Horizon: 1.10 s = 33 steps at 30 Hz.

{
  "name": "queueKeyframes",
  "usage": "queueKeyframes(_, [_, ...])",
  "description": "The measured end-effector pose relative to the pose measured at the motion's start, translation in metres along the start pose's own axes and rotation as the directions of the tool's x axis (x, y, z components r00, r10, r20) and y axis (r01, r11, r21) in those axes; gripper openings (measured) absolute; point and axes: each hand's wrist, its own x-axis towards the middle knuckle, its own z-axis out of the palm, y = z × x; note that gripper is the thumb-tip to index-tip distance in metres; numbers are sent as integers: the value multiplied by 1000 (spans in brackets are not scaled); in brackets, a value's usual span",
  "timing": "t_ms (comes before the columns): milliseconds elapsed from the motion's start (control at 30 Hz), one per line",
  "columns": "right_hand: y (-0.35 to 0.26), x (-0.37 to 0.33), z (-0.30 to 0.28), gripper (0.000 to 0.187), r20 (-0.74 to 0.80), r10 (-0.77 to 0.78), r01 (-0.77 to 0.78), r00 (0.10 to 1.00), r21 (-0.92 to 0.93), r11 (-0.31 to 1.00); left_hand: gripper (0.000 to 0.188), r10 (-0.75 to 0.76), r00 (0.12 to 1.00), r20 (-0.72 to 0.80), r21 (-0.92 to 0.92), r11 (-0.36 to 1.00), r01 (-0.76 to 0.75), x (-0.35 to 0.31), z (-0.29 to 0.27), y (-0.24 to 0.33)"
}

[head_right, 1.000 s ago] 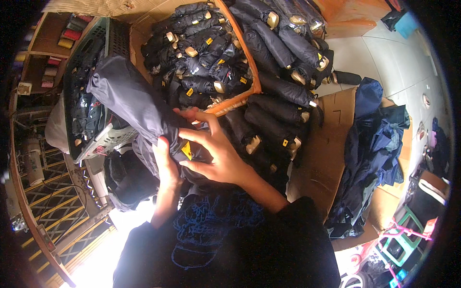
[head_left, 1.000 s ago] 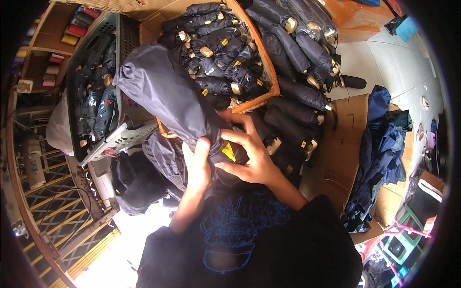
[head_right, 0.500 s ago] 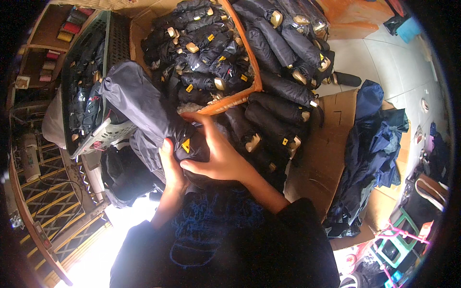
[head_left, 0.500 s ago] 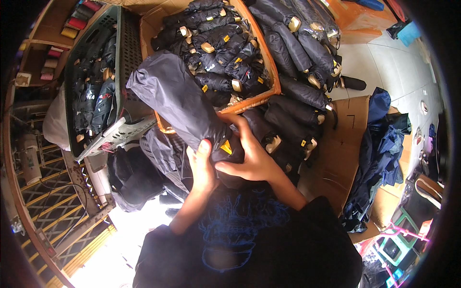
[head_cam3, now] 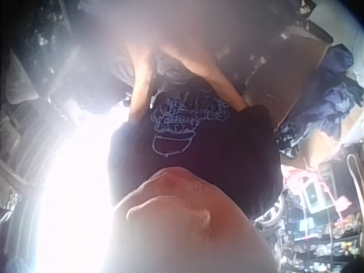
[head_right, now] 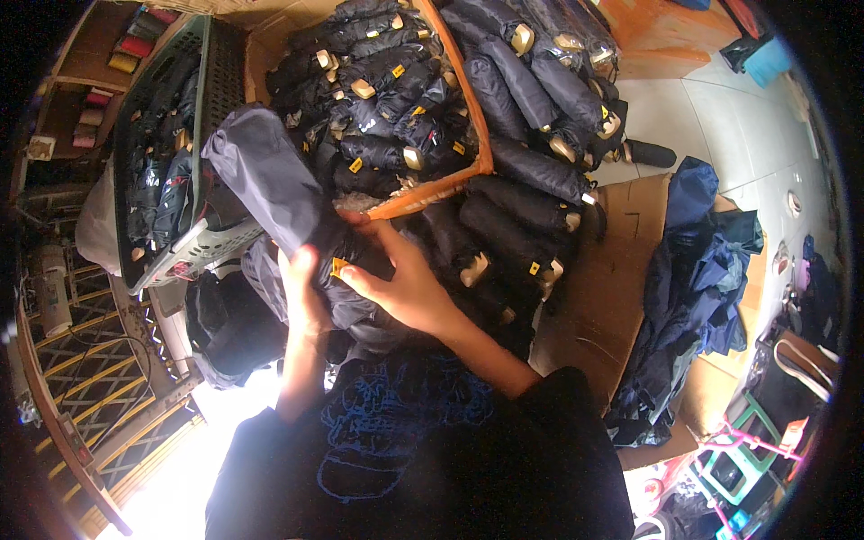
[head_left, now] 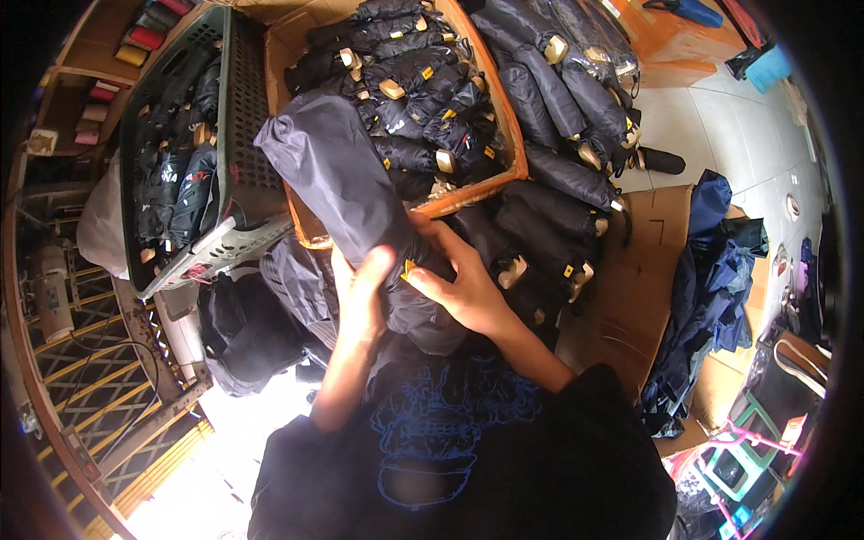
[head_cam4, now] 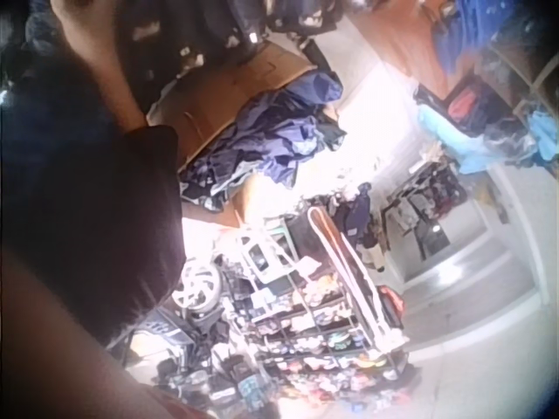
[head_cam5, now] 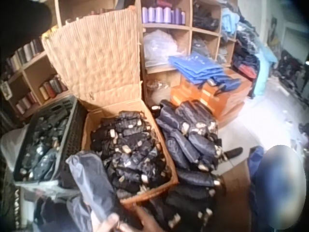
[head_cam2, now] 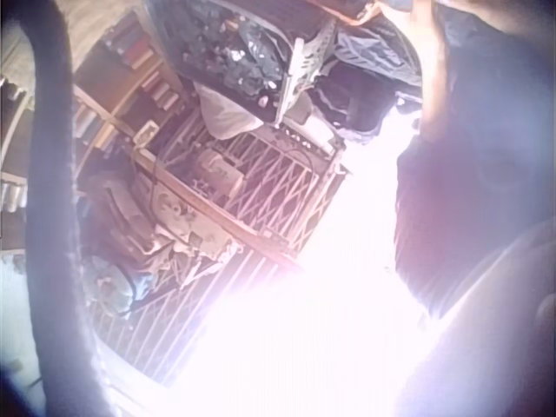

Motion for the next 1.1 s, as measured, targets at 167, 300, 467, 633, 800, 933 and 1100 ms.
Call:
queueKeyframes(167, [3, -5, 5, 47, -66, -12, 14, 998, 24, 1000, 44, -40, 998, 46, 36, 999, 39, -6, 16, 11])
queueKeyframes(300, [12, -10, 8, 43, -113, 4, 2, 994, 55, 998, 69, -152, 986, 65, 69, 987, 148, -11, 11, 6])
queueKeyframes(467, [0, -6, 5, 51, 68, 144, -147, 987, 32, 989, 65, -57, 985, -161, 157, 984, 82, -11, -6, -1])
queueKeyframes(633, [5, -11, 8, 60, 98, 287, -302, 953, 253, 919, 39, -24, 997, 71, 53, 998, 21, -2, 12, 18])
queueKeyframes(800, [12, -16, 7, 52, -19, 293, -272, 956, 319, 908, 39, -2, 990, 144, 45, 999, -4, -9, 16, 3])
queueKeyframes(933, [6, -18, 8, 49, -87, 193, -169, 977, 233, 958, 52, 75, 967, 244, 37, 995, -87, -10, 12, -4])
queueKeyframes(1100, [7, -6, 1, 50, 72, 248, -256, 966, 400, 880, 76, 0, 955, 297, -17, 1000, 5, 0, -4, 1])
